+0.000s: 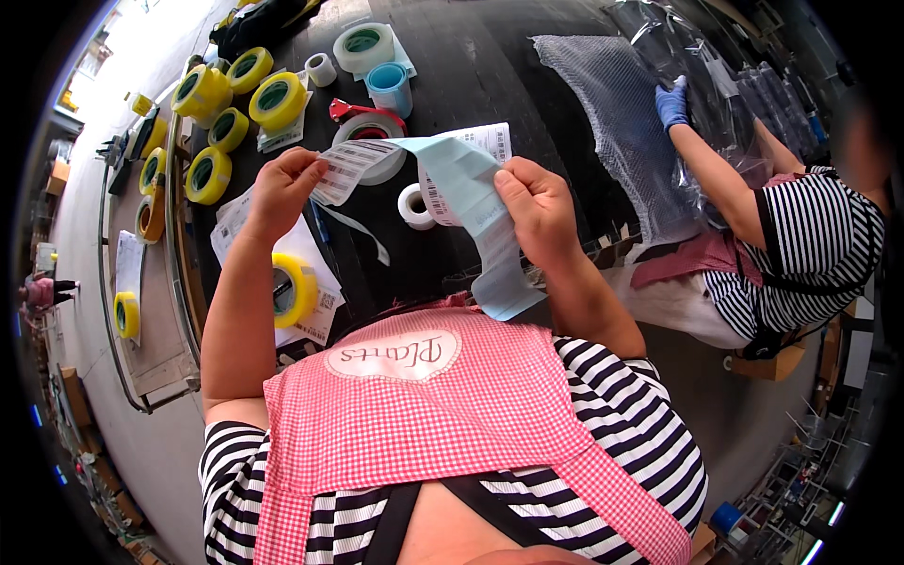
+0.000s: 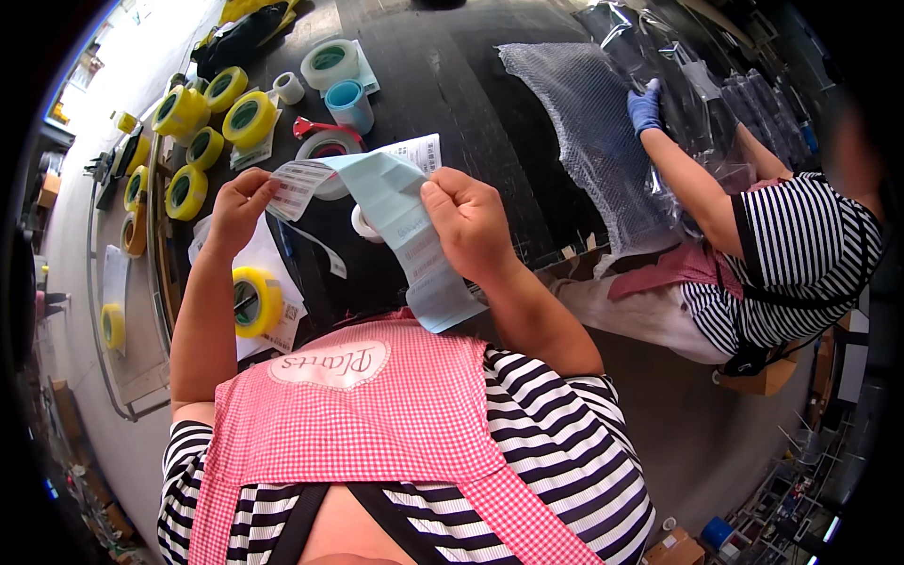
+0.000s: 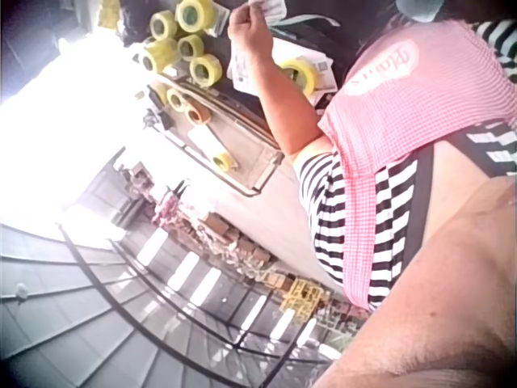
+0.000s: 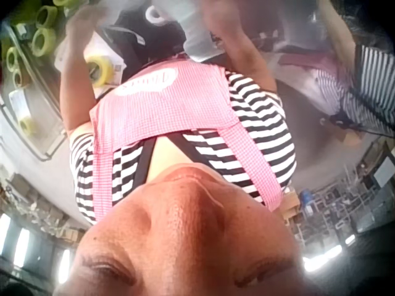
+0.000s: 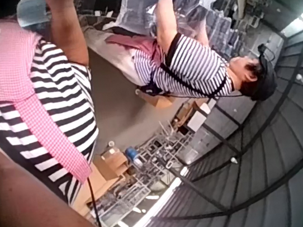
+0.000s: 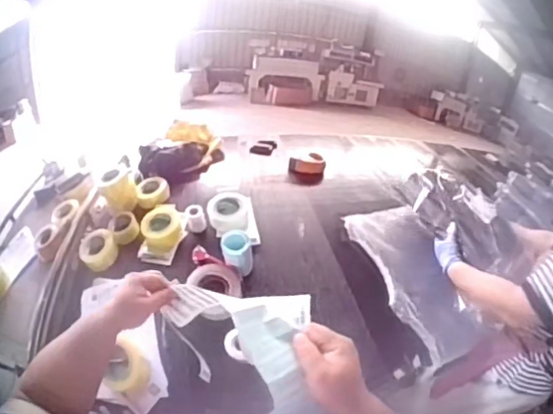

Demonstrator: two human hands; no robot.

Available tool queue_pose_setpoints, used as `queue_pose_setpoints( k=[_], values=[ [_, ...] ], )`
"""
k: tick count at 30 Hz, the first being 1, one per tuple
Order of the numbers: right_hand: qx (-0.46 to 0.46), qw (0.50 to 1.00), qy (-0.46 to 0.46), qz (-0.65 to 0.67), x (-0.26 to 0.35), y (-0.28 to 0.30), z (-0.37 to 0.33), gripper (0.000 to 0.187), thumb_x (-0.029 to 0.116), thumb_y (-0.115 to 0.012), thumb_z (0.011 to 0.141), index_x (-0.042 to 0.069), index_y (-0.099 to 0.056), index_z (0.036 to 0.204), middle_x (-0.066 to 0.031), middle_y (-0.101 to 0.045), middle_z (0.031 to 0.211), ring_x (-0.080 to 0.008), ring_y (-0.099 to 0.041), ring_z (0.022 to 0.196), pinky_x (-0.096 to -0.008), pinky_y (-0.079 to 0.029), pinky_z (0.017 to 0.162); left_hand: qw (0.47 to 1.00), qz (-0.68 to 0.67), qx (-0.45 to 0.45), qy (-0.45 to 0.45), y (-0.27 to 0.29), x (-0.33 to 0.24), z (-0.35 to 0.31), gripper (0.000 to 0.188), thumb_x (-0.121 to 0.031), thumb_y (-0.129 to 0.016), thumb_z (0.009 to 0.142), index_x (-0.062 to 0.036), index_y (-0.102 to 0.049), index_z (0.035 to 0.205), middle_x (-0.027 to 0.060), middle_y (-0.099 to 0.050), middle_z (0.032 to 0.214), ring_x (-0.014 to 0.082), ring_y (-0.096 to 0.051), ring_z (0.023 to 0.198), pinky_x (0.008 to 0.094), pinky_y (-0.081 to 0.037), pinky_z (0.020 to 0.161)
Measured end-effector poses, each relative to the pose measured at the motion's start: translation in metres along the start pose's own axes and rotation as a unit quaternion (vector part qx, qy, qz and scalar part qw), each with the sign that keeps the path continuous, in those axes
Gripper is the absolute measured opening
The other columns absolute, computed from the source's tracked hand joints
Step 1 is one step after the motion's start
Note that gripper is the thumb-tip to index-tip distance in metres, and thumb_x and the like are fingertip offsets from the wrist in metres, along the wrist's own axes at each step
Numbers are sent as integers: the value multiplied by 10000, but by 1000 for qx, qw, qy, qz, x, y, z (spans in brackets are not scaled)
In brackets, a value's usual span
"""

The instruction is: The person organizes documents and barcode labels on a work table by sorting through printed papers, unfolding and handling strips of barcode labels, and arranging them together by hand.

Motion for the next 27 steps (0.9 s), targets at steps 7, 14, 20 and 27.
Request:
queue_pose_setpoints(
  k=[7, 14, 20, 27],
  values=[
    [36, 995, 50, -79, 21, -3, -2, 197, 116, -538, 921, 6, -580, 763, -37, -508, 614, -94, -451, 559, -271, -383, 512, 971, 144, -148, -120, 5, -16, -5, 130, -24, -660, 731, -25, -671, 861, 73, -627, 793, 194, -596, 759, 282, -474, 750],
    [77, 991, 65, -92, 28, -8, -1, 171, 98, -557, 889, -7, -572, 754, -98, -523, 621, -162, -509, 549, -301, -414, 524, 927, 216, -267, -151, 14, -25, -5, 233, 13, -658, 677, -93, -699, 881, 50, -592, 807, 207, -569, 816, 307, -458, 782],
    [161, 979, 80, -93, 33, -10, 3, 151, 74, -562, 862, -13, -569, 738, -93, -517, 635, -163, -502, 546, -306, -408, 520, 830, 248, -419, -273, 38, -27, -5, 225, 59, -665, 683, -75, -605, 853, 61, -655, 987, 259, -594, 959, 345, -442, 893],
    [264, 961, 37, -68, 21, 30, 6, 151, 58, -556, 839, -14, -521, 711, -28, -438, 623, -90, -422, 570, -267, -350, 523, 827, 193, -475, -229, 57, -13, -6, 312, 22, -679, 738, -57, -575, 1021, 74, -618, 847, 209, -608, 803, 309, -484, 763]
  ],
)
Point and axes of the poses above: each hand's wrist, its own z-axis towards the middle knuckle, its own y-axis out of the back of the hand, x = y × z, the point moved 2 cm from there along z, towards the middle knuckle
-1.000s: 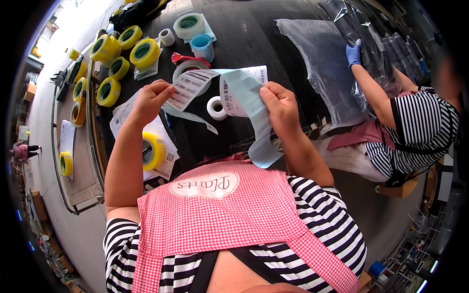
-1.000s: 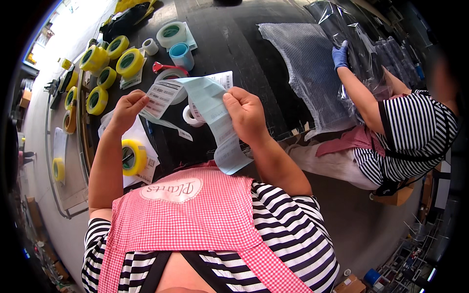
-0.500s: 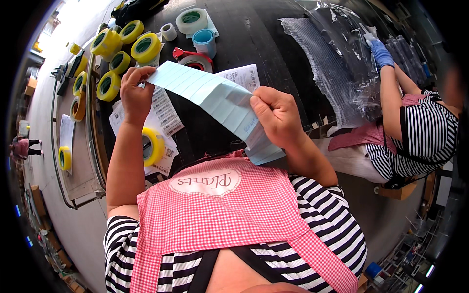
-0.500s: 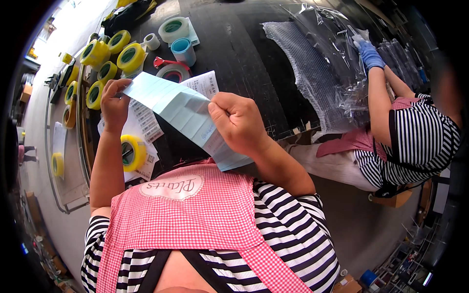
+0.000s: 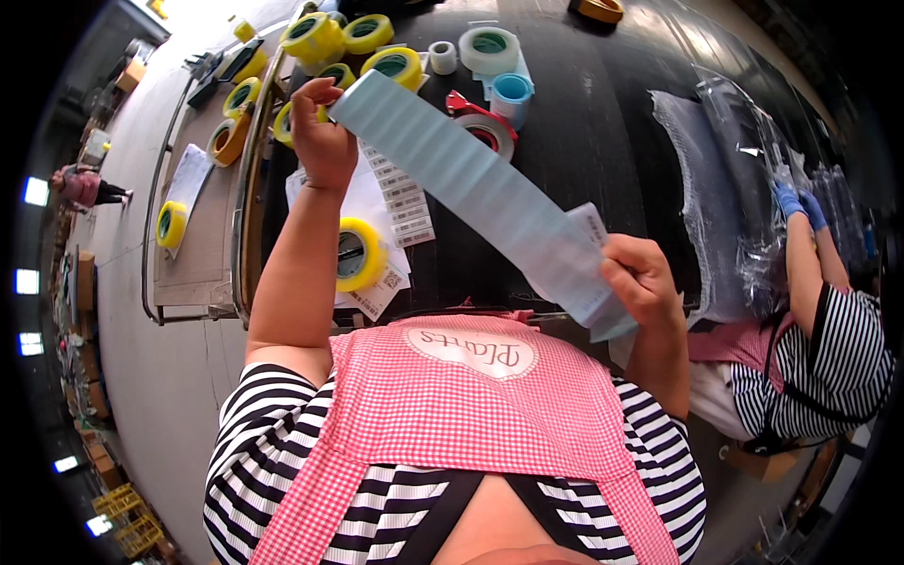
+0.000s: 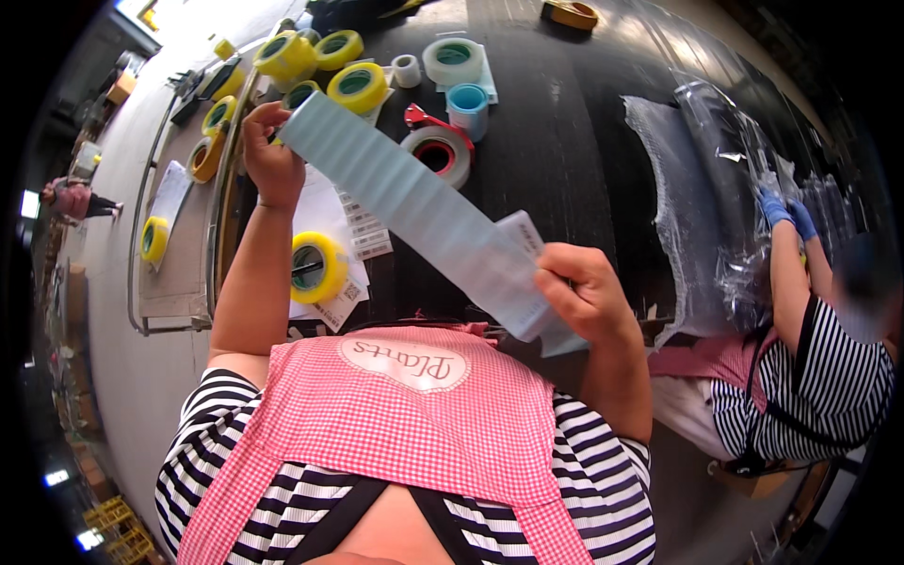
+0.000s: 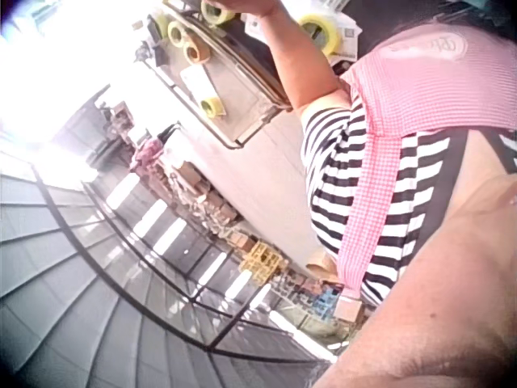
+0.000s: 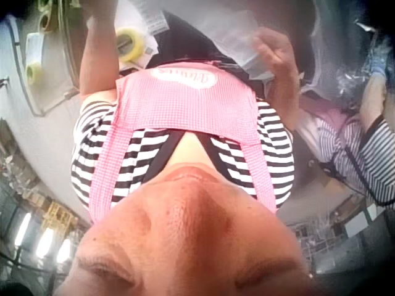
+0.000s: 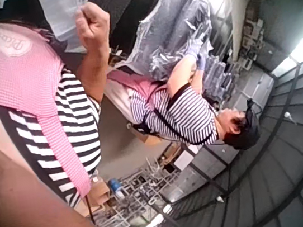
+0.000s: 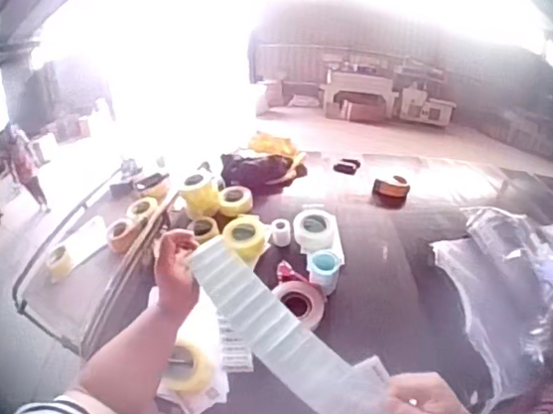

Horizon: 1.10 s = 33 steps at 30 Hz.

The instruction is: The person organizes documents and barcode labels on a work table by sorting through printed papers, unfolding and handling strips of barcode labels, and arranging them together by hand.

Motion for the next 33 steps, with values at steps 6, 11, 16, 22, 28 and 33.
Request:
queue_pose_setpoints(
  k=[6, 11, 16, 22, 28, 33],
  values=[
    [5, 994, -112, 11, -31, 30, -25, 158, 79, -549, 850, 0, -529, 715, 28, -438, 637, -57, -389, 611, -242, -326, 551, 999, 49, -16, -11, 25, 24, 0, 209, 59, -626, 662, -78, -642, 819, 86, -616, 870, 286, -586, 856, 361, -452, 802],
    [-3, 986, -164, 23, -51, 40, -40, 171, 97, -556, 856, 8, -534, 711, 51, -451, 650, -50, -393, 626, -235, -325, 564, 995, 89, -36, -31, 43, 29, 3, 216, 69, -625, 668, -74, -612, 830, 88, -609, 882, 297, -578, 882, 373, -437, 829],
    [6, 972, -232, 23, -74, 47, -49, 174, 109, -557, 860, 27, -542, 707, 63, -477, 656, -40, -416, 636, -232, -341, 568, 990, 114, -74, -30, 61, 37, -1, 230, 81, -641, 683, -78, -567, 832, 99, -596, 904, 305, -565, 885, 384, -425, 833],
    [1, 965, -264, -7, -98, 57, -59, 195, 115, -556, 871, 23, -535, 700, 61, -470, 646, -40, -413, 629, -234, -340, 559, 988, 115, -98, -44, 79, 37, 1, 227, 77, -639, 699, -86, -545, 827, 75, -583, 895, 290, -541, 858, 380, -406, 796],
    [2, 957, -286, -41, -125, 70, -64, 201, 129, -555, 867, 29, -533, 694, 63, -462, 646, -41, -408, 628, -234, -335, 559, 979, 167, -101, -66, 97, 46, -3, 237, 66, -639, 698, -108, -544, 826, 60, -582, 906, 279, -539, 874, 387, -387, 822],
    [7, 946, -316, -68, -133, 75, -63, 200, 139, -554, 862, 31, -536, 695, 61, -464, 646, -44, -415, 633, -234, -346, 567, 968, 217, -95, -88, 105, 42, -7, 246, 61, -641, 691, -124, -554, 828, 63, -600, 952, 270, -534, 871, 379, -378, 825]
  ],
)
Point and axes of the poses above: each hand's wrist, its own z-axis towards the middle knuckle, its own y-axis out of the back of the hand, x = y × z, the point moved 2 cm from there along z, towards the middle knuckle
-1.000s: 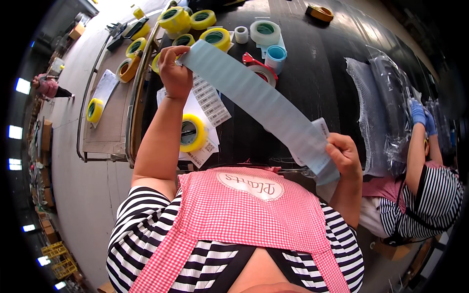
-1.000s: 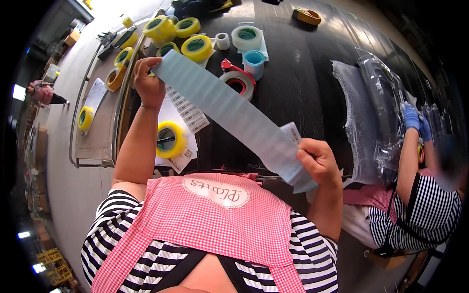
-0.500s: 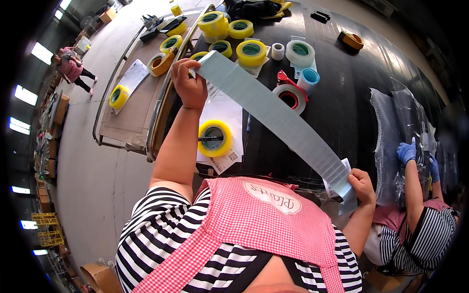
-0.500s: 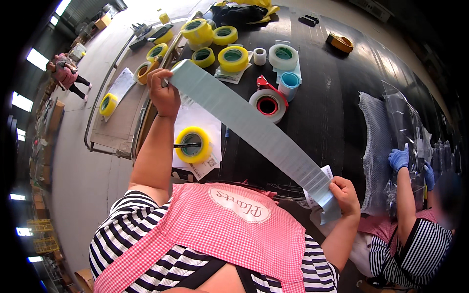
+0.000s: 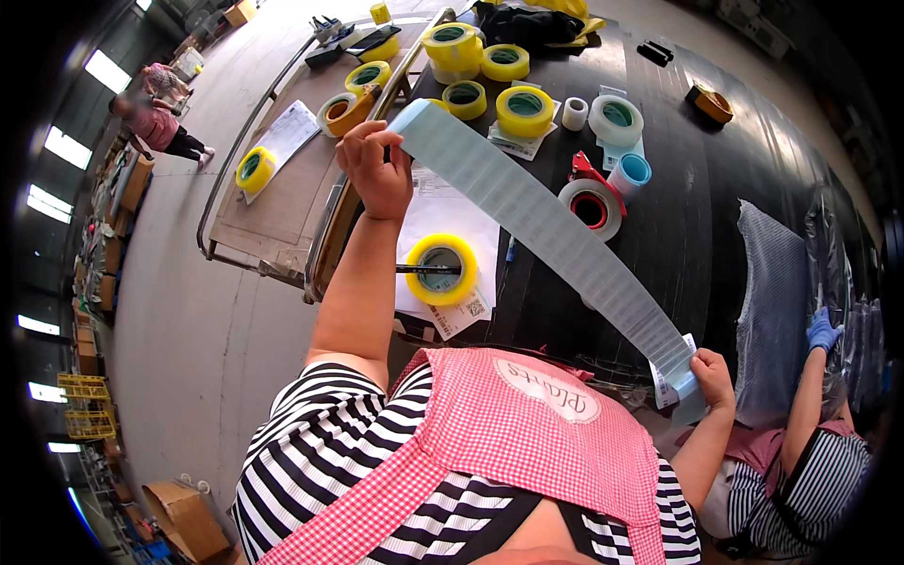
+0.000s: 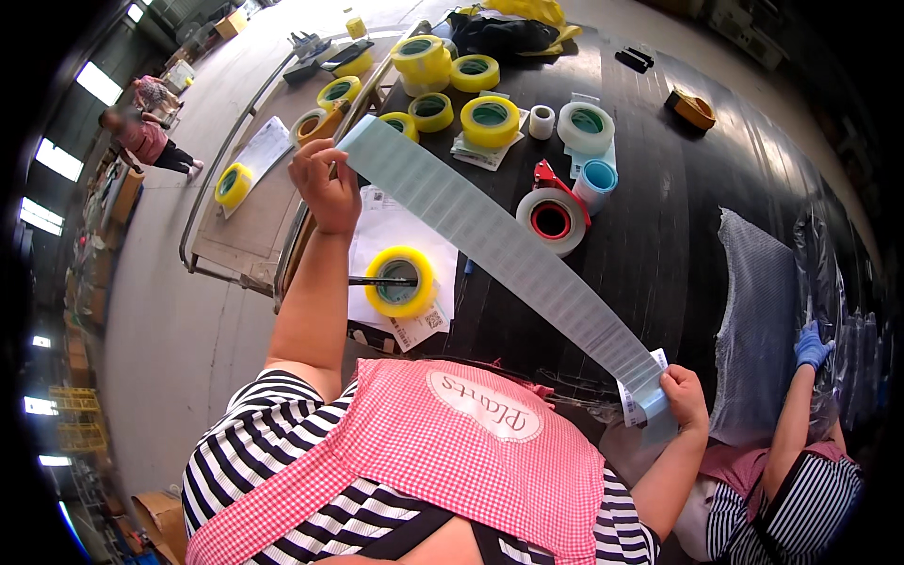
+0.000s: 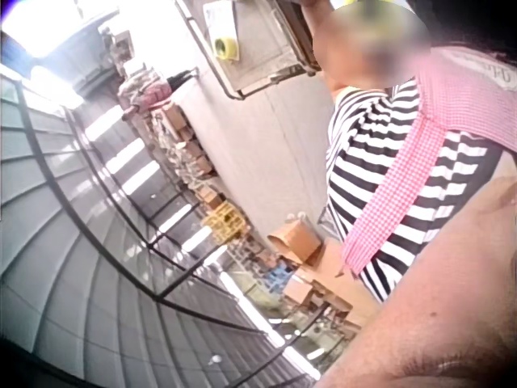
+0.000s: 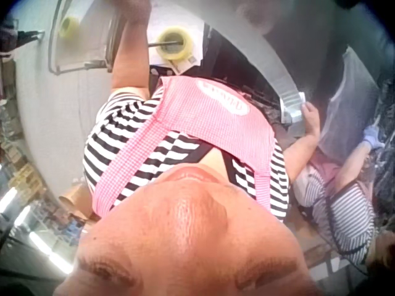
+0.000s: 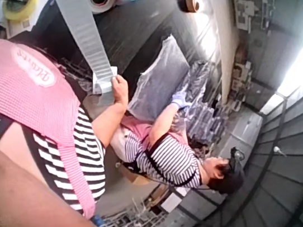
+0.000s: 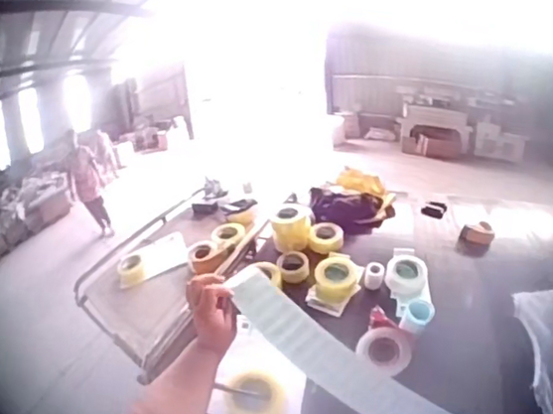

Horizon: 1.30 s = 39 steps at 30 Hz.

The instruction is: The person organizes documents and barcode labels on a work table by sorting through printed papers, unfolding and handling strips of barcode labels, and arranging them together by hand.

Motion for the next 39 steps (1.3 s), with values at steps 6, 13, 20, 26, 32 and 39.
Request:
queue_pose_setpoints(
  k=[6, 13, 20, 26, 32, 39],
  values=[
    [-18, 999, -10, -39, -10, 5, 7, 205, 143, -553, 858, 27, -532, 690, 57, -462, 634, -53, -421, 620, -251, -362, 561, 994, -54, 19, 97, 2, 13, -14, 167, 43, -604, 797, -90, -538, 872, 137, -615, 1138, 339, -584, 1000, 391, -468, 847],
    [-61, 995, -10, -73, -13, 7, 12, 206, 117, -546, 822, 15, -506, 648, 43, -441, 589, -56, -402, 582, -264, -333, 522, 997, -67, 45, -12, 0, 15, -14, 156, 53, -591, 825, -54, -506, 900, 269, -418, 1377, 430, -455, 1257, 443, -440, 1017],
    [-62, 995, -12, -82, -21, 12, 17, 220, 124, -546, 827, 22, -496, 638, 44, -429, 590, -57, -388, 581, -269, -321, 515, 996, -79, 37, -15, 2, 9, -11, 144, 64, -583, 821, -45, -512, 881, 296, -387, 1376, 452, -403, 1292, 469, -398, 1061],
    [-62, 996, -18, -67, -18, 14, 1, 220, 130, -541, 834, 23, -499, 646, 43, -430, 597, -56, -385, 590, -269, -320, 520, 994, -97, 48, -19, -4, 6, -18, 111, 41, -588, 842, -37, -523, 886, 300, -385, 1378, 449, -393, 1301, 472, -388, 1067],
    [-37, 997, 67, 2, 40, 10, -2, 223, 164, -546, 855, 33, -476, 690, 63, -382, 658, -51, -360, 652, -257, -312, 553, 995, -22, 82, -44, -3, 9, -22, 137, 19, -617, 814, -60, -566, 913, 269, -374, 1425, 434, -411, 1289, 455, -403, 1035],
    [-26, 996, 81, 37, 63, 7, -9, 216, 180, -560, 868, 44, -519, 705, 77, -430, 653, -40, -388, 642, -235, -323, 563, 997, -17, 62, -31, -16, 17, -19, 218, -34, -720, 767, -83, -590, 935, 245, -363, 1403, 418, -425, 1278, 459, -419, 1035]
  ],
)
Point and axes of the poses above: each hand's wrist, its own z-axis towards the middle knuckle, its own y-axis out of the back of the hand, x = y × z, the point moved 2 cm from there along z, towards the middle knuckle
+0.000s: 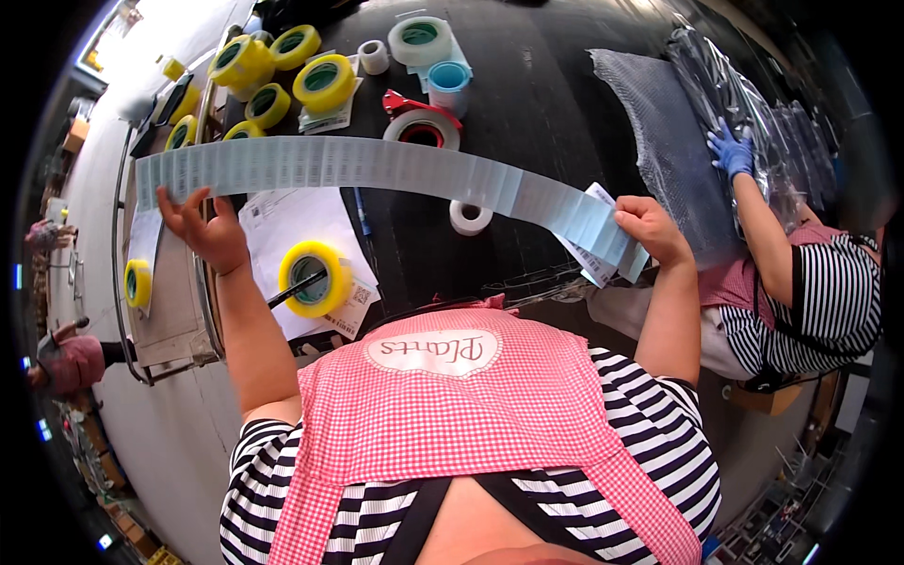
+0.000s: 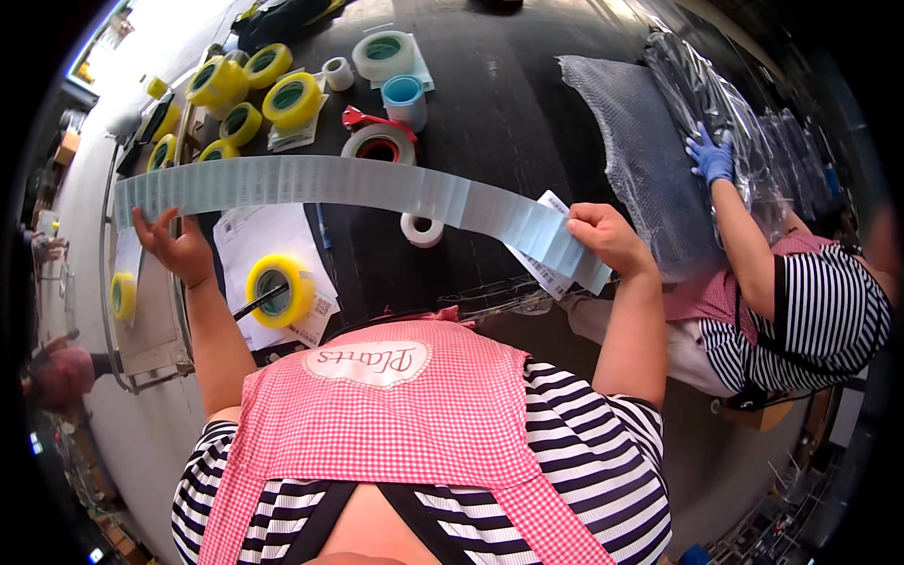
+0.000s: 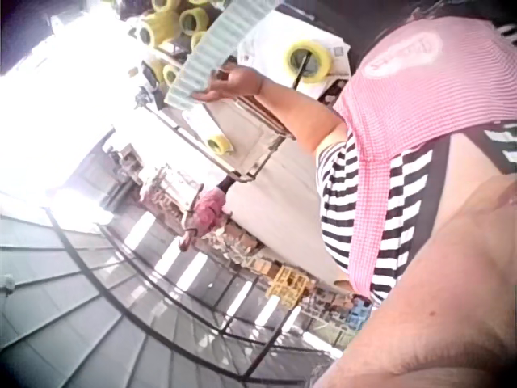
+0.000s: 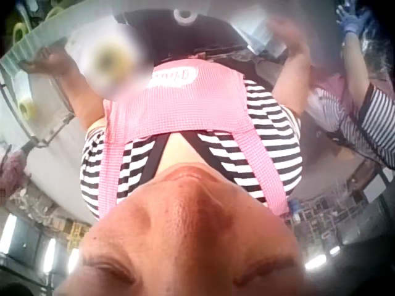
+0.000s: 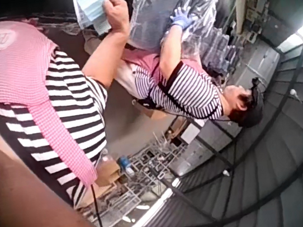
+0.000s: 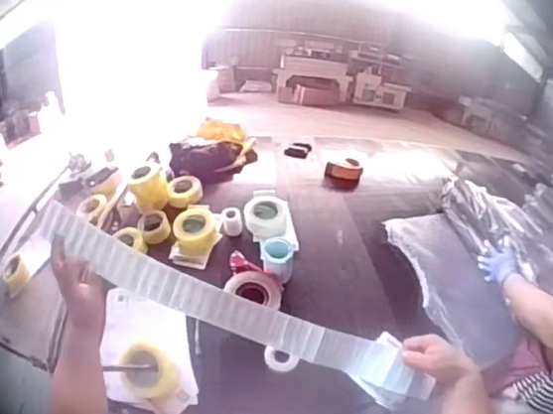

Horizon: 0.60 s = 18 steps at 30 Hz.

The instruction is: The person organizes documents and barcode labels on a work table by sorting through printed papers, unfolding and handling strips of barcode labels, and arranging them together by hand.

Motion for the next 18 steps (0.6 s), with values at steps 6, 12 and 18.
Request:
queue_pose_setpoints(
  k=[6, 12, 18],
  values=[
    [-7, 1000, 3, 0, 0, -1, -7, 219, 179, -565, 870, 23, -546, 717, 59, -452, 641, -50, -396, 632, -247, -343, 572, 998, 64, -19, 8, 0, 19, 3, 289, -150, -807, 742, -106, -607, 946, 241, -353, 1389, 400, -448, 1251, 413, -493, 919],
    [25, 999, 16, -20, 13, -9, 8, 197, 168, -562, 886, 8, -583, 773, 47, -493, 665, -58, -429, 660, -254, -373, 610, 981, 159, 113, -8, 3, 35, 8, 348, -19, -626, 811, -100, -611, 1149, 279, -215, 1478, 425, -308, 1352, 418, -449, 992],
    [79, 996, 22, -45, 40, -21, 34, 192, 153, -561, 903, -6, -593, 799, 18, -523, 685, -81, -453, 675, -263, -396, 645, 859, 85, 500, 65, -39, -86, 35, 411, 5, -412, 860, -112, -619, 1195, 82, -540, 1319, 295, -545, 1172, 388, -458, 958]
  ],
)
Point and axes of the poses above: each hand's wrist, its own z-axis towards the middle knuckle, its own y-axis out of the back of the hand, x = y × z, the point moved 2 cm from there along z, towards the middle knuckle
